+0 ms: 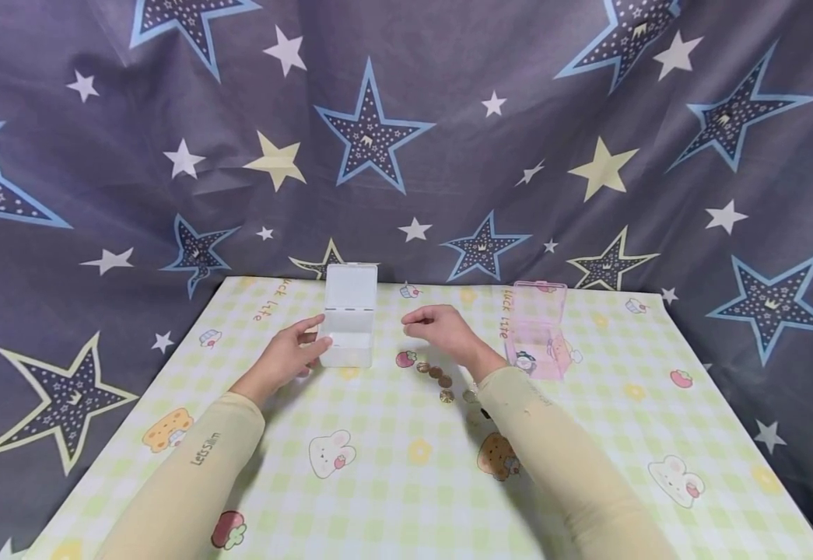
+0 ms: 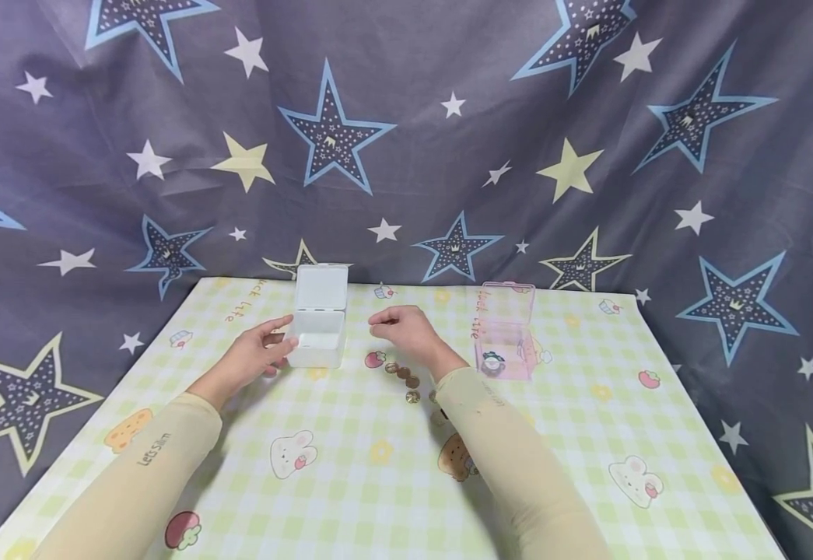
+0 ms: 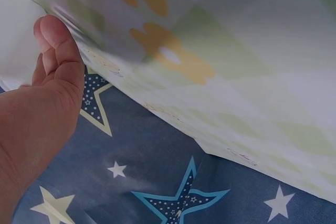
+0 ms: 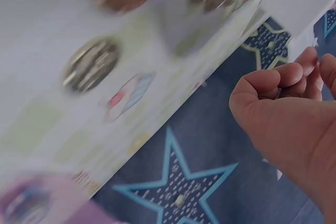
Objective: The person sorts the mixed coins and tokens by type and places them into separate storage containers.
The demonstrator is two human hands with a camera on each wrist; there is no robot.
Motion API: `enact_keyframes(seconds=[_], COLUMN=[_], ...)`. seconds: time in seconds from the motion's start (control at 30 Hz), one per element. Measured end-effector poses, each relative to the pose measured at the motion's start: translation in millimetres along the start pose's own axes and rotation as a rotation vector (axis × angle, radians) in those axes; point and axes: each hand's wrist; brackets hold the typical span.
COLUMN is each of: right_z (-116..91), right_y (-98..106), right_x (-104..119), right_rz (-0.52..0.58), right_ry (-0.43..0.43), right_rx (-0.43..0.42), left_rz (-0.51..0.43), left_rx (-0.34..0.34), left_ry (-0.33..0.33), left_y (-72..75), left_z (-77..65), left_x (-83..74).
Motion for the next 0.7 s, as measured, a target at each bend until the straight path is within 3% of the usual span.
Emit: enact_keyframes(seconds=[0.33,0.7], right_z=[-16,-19], right_y=[26,19], right_x=[-14,-27], right_rz=[-0.019,-0.416], right_ry=[-0.051,-0.015], right_rx=[0.018,0.141], left_rz=[0.047,0.056], left_rx=[-0.001,0.005], left_ry=[-0.011,-0.009], left_y=[-0.2,0.1], left_z=[-1.5,-2.7], left_x=[0.5,-1.7])
Point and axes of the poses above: each hand's wrist, its own z-axis towards the middle knuckle, its own y-axis out of the back of the hand, x = y × z, and after that the axes turned 8 degrees about x, right-handed
